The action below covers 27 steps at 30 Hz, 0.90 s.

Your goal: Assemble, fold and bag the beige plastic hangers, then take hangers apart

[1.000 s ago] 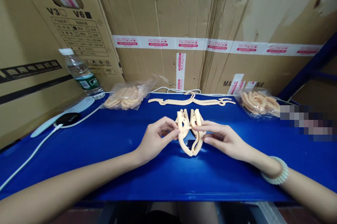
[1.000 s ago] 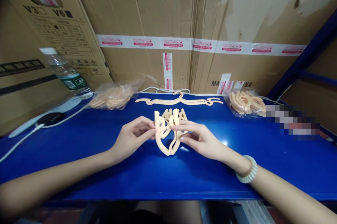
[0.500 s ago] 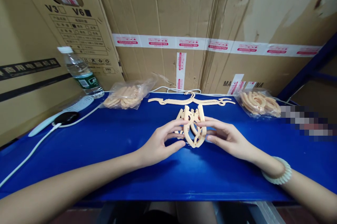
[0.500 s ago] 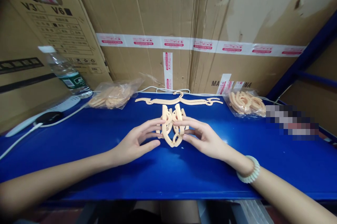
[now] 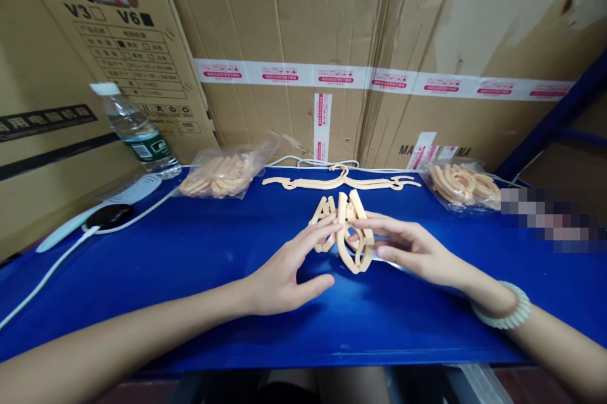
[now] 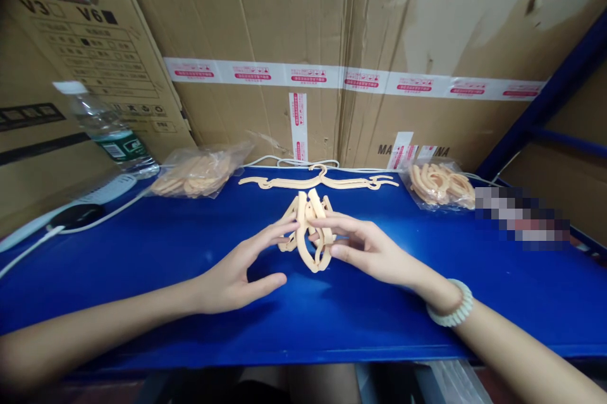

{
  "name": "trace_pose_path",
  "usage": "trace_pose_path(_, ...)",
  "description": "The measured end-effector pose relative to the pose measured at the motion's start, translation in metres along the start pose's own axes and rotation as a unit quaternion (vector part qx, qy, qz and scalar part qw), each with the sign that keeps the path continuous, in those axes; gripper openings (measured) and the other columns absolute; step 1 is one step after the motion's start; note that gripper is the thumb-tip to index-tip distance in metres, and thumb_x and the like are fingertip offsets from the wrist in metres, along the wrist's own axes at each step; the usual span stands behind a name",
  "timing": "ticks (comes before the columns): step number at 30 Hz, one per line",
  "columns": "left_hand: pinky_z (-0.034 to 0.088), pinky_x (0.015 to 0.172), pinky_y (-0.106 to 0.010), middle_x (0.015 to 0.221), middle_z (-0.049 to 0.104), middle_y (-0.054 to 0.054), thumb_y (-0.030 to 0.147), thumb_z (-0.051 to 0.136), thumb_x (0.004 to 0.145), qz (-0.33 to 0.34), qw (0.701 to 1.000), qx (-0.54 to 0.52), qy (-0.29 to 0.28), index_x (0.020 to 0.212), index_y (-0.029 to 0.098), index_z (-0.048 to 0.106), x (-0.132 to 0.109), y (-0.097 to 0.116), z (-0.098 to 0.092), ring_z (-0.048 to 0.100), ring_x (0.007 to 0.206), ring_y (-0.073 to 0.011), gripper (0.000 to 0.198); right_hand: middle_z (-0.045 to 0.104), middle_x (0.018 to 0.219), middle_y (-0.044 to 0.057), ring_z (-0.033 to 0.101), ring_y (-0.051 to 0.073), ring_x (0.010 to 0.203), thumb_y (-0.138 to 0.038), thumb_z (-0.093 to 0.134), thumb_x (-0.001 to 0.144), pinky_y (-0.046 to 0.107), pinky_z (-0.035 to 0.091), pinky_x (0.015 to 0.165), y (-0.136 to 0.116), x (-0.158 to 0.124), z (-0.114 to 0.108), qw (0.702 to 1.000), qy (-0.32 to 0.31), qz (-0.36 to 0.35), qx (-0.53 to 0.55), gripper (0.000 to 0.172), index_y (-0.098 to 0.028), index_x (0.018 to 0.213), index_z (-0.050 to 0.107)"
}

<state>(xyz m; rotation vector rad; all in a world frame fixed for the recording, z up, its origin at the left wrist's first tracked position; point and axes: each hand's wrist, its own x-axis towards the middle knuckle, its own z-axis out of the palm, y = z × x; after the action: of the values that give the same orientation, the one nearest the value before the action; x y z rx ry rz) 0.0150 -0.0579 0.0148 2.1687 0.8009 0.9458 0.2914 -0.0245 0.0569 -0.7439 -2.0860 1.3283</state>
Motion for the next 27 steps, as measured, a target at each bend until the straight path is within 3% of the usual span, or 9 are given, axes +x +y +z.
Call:
trace_pose_path(3,0.042,0.115,-0.054,0.167,0.022,-0.014,0.019,0.065,0.089,-0.007,0.999,-0.020,0.038,0.151,0.028,0.039,-0.002,0.000,-0.002,0.029,0.151,-0.0368,0.067,0.058,0.146,0.011,0.058,0.030,0.131,-0.040,0.073,0.089,0.049,0.049,0.109,0.000,-0.003,-0.018,0.998,0.068,0.016,-0.009,0.052,-0.028,0.139,0.061)
trace_pose_path(7,0.051,0.109,-0.046,0.165,0.027,-0.011,0.017,0.062,0.090,-0.016,0.996,-0.047,0.079,0.144,0.031,0.045,-0.003,-0.001,-0.004,0.038,0.147,-0.0325,0.058,0.062,0.141,0.011,0.063,0.030,0.124,-0.043,0.075,0.085,0.051,0.053,0.105,0.008,-0.007,-0.051,0.986,0.139,0.042,-0.087,0.053,-0.026,0.134,0.065)
trace_pose_path(11,0.051,0.108,-0.042,0.161,0.033,-0.010,0.016,0.061,0.091,-0.016,0.996,-0.033,0.085,0.143,0.031,0.045,-0.002,-0.002,-0.006,0.041,0.144,-0.0297,0.056,0.062,0.141,0.011,0.057,0.032,0.131,-0.047,0.073,0.086,0.053,0.048,0.109,0.022,-0.009,-0.071,0.976,0.100,0.058,-0.187,0.053,-0.026,0.134,0.064)
trace_pose_path(14,0.047,0.113,-0.045,0.159,0.036,-0.011,0.017,0.060,0.091,-0.001,0.997,0.019,0.080,0.144,0.030,0.044,-0.003,-0.002,-0.007,0.039,0.146,-0.0296,0.057,0.056,0.145,0.012,0.056,0.032,0.130,-0.050,0.071,0.085,0.051,0.050,0.106,0.028,-0.010,-0.073,0.957,0.048,0.068,-0.277,0.065,-0.026,0.143,0.056)
trace_pose_path(19,0.031,0.122,-0.053,0.159,0.038,-0.013,0.022,0.061,0.091,0.023,0.992,0.123,0.027,0.145,0.027,0.044,-0.005,-0.007,-0.006,0.035,0.148,-0.0319,0.057,0.060,0.129,0.012,0.061,0.031,0.117,-0.056,0.072,0.082,0.053,0.049,0.105,0.027,-0.011,-0.069,0.910,-0.012,0.047,-0.412,0.080,-0.028,0.152,0.047)
trace_pose_path(27,0.015,0.124,-0.062,0.167,0.025,-0.007,0.050,0.059,0.095,0.002,0.963,0.233,-0.134,0.158,0.032,0.030,-0.007,-0.008,-0.005,0.019,0.155,-0.0362,0.071,0.055,0.125,0.014,0.055,0.033,0.117,-0.064,0.065,0.085,0.057,0.044,0.106,0.029,-0.008,-0.062,0.901,-0.023,0.036,-0.431,0.078,-0.027,0.151,0.048)
